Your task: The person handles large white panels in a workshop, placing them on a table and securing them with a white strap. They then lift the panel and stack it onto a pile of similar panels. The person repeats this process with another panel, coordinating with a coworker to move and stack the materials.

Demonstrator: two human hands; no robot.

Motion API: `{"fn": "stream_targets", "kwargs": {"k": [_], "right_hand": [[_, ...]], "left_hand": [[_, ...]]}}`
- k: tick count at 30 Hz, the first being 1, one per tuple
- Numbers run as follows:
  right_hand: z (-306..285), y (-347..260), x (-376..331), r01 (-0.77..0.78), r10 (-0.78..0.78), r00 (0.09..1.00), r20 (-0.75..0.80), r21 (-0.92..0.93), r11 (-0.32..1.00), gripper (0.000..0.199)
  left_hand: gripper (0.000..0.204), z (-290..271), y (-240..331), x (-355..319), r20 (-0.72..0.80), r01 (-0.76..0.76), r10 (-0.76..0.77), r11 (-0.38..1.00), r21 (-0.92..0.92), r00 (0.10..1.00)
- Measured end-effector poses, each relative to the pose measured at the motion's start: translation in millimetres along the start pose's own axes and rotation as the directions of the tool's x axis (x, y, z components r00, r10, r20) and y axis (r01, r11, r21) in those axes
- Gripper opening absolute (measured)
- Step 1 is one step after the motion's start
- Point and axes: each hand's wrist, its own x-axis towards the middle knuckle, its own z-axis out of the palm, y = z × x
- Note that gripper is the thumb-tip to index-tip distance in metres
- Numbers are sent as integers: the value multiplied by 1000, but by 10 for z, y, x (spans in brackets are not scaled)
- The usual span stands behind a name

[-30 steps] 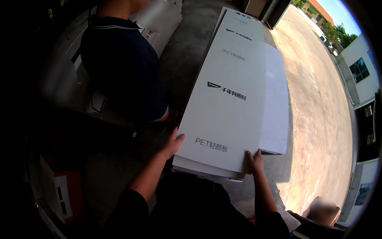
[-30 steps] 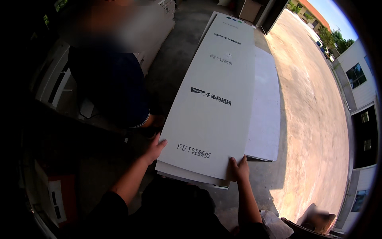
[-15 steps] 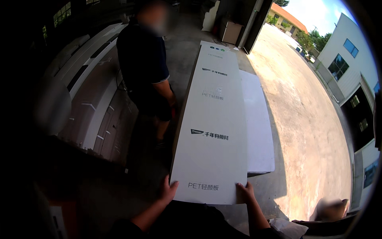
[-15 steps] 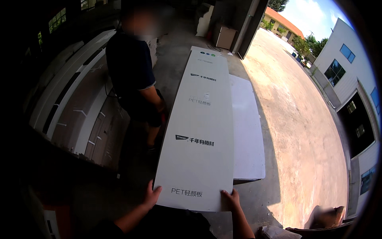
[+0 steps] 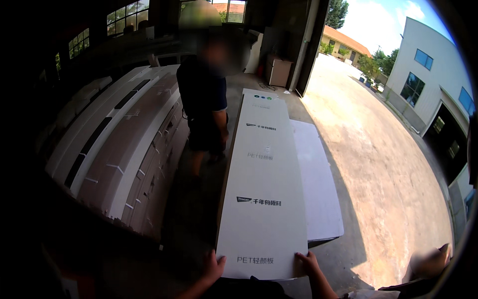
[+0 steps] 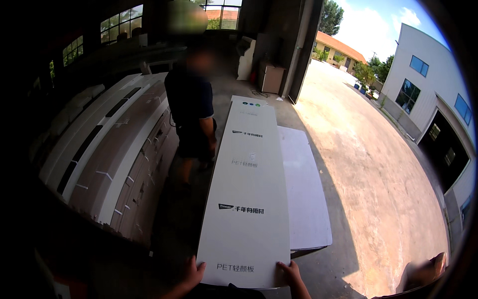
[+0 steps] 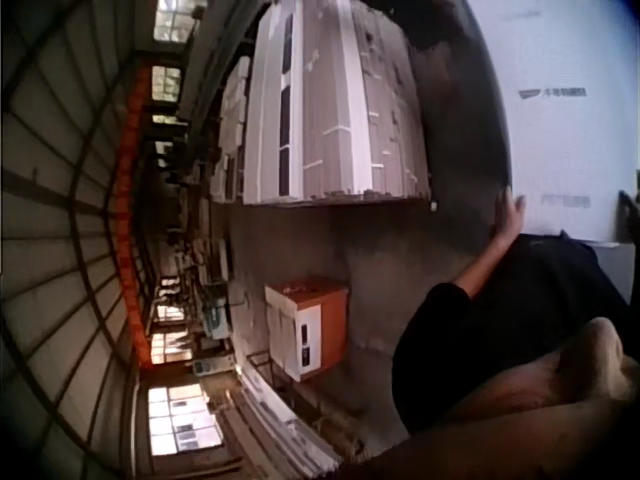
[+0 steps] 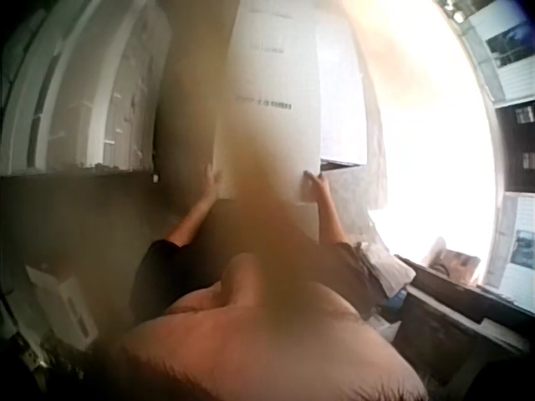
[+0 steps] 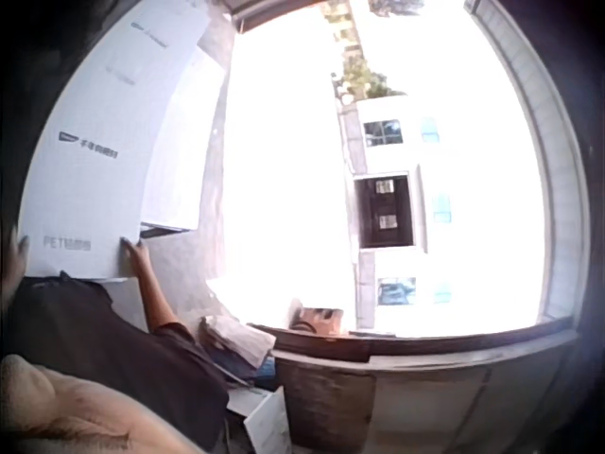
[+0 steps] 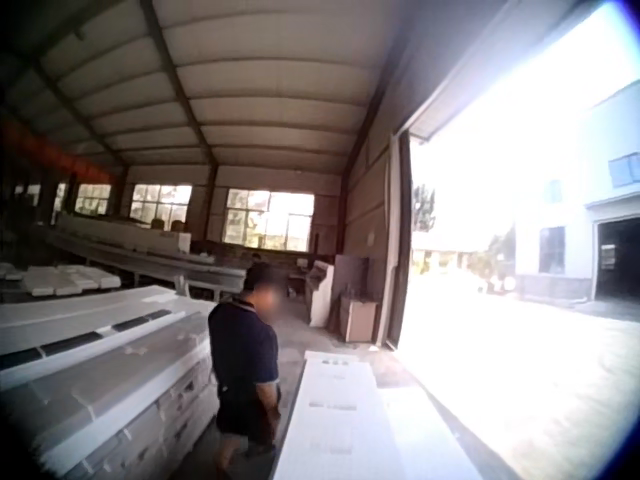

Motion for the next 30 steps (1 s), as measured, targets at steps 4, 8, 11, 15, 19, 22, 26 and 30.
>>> {"fn": "stream_targets", "kwargs": {"k": [4,8,11,15,19,22,26,30], "right_hand": [[-20,-48,-1,-16,16,1000,13,-11,1000,51],[-5,-52,-48,6,-7,999,37,33,999,53],[-48,59,25,25,-28,998,49,56,998,54],[-67,155,101,32,-33,999,39,33,999,56],[-80,172,121,16,-16,999,28,5,1000,57],[-68,94,58,-4,4,1000,22,16,1000,53],[-116,164,117,33,-32,999,37,-36,999,51],[-114,82,-10,-1,2,997,71,-18,1000,48]], "left_hand": [[63,49,-71,41,-23,-56,56,998,3,998],[63,83,-187,69,-25,-75,75,997,-3,997],[63,27,-136,98,6,-50,50,999,-2,999],[60,33,-110,79,47,20,-16,998,-68,999],[57,20,-78,58,22,-51,52,997,-53,998],[54,38,-64,51,-7,-53,53,986,-161,999],[46,22,-20,107,80,157,-138,931,-331,987],[42,-39,44,124,75,248,-237,892,-378,969]]}}
